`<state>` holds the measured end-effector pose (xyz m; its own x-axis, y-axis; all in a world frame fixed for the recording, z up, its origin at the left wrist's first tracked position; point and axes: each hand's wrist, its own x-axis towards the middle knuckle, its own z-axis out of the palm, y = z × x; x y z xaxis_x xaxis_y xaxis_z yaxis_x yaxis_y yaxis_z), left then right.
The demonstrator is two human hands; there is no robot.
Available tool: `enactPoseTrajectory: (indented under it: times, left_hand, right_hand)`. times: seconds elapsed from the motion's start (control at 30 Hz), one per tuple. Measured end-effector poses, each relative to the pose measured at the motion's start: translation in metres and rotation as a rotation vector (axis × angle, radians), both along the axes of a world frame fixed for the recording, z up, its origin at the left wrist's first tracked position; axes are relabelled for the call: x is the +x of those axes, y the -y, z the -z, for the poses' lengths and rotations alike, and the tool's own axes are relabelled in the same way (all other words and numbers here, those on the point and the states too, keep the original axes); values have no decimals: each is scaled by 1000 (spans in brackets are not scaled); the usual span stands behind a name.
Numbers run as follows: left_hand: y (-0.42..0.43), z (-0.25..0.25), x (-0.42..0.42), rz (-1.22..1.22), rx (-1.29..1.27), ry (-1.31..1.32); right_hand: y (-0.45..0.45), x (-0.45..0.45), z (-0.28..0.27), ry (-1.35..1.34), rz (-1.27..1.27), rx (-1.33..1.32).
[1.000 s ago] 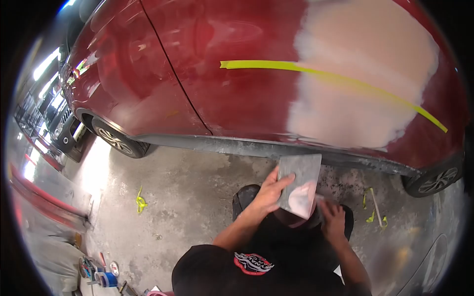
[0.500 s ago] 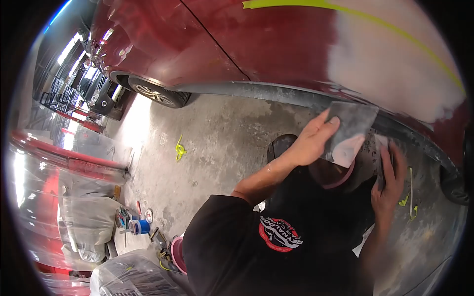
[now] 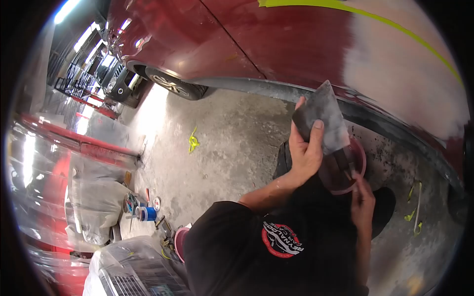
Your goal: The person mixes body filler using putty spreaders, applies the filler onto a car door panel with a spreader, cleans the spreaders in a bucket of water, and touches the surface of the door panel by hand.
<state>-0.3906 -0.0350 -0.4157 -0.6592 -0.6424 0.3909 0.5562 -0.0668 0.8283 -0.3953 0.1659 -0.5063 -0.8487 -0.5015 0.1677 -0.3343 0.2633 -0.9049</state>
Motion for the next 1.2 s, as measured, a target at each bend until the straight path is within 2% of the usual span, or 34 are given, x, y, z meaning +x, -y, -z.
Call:
enactPoseTrajectory:
  times: [0.03,0.07,0.1,0.13,0.17,0.23,0.27,0.3,0.4,0.47,0.57,0.67,0.7,0.77,0.8,0.83,0.9,0.93,0.97,1.03,1.07,1.1,1.13,1.17,1.2]
  left_hand:
    - [4,-2,2,14,-12,3]
    - [9,10,1,1,-11,6]
    - [18,33,0,143,105,185]
    - [19,40,0,284,224,366]
    - [14,48,1,334,412,541]
    - [2,67,2,420,573,646]
    - [-4,73,3,464,586,622]
    - [-7,73,4,508,599,602]
    - [-5,56,7,550,472,580]
    - [0,42,9,596,398,558]
    - [4,15,9,533,499,578]
    - [3,32,11,374,-311,498]
    - [-6,36,12,364,-325,501]
    - [-27,41,20,295,-642,685]
    - [-48,-2,22,340,-617,774]
    - [-52,-2,20,325,-628,779]
    - [-63,2,12,144,-629,618]
    - [-59,18,5,46,-576,665]
    - [-51,34,-1,-93,-646,687]
    - [-52,13,-13,-24,-308,519]
    - [-48,11,-19,9,-225,430]
    - [-49,6,-26,56,-215,488]
    - [-40,13,-30,130,-372,584]
    - [-35,32,-33,166,-389,596]
    - [-29,49,-32,263,-477,754]
  right_hand:
    - [-5,-3,2,-2,-14,4]
    - [-10,-4,3,-3,143,-77]
    - [-11,-3,0,0,306,-164]
    - [-12,0,-16,-132,248,-46]
    - [-7,7,-24,-128,242,-51]
    - [5,20,-36,-534,-59,-99]
    - [9,27,-30,-516,-157,-44]
    - [13,30,-20,-626,-166,59]
    - [2,20,25,-616,-30,133]
    - [-12,11,28,-601,-13,194]
    - [-29,1,35,-566,-7,298]
    - [-33,-8,7,-351,115,140]
    - [-29,-9,-4,-352,111,123]
    - [-25,-10,-20,-422,-140,147]
    - [-16,-7,-10,-401,-98,39]
    - [-11,-6,1,-403,-103,22]
    - [-11,-8,18,-330,-148,-181]
    - [-19,-11,15,-309,-200,-172]
    - [-28,-18,17,-309,-138,-154]
    - [-39,-19,32,-38,-342,-216]
    - [-39,-17,49,49,-267,-313]
    - [-47,-23,56,57,-206,-298]
    - [-55,-27,62,268,-5,-451]
    - [-57,-29,67,479,192,-619]
    - [-71,-38,80,682,283,-611]
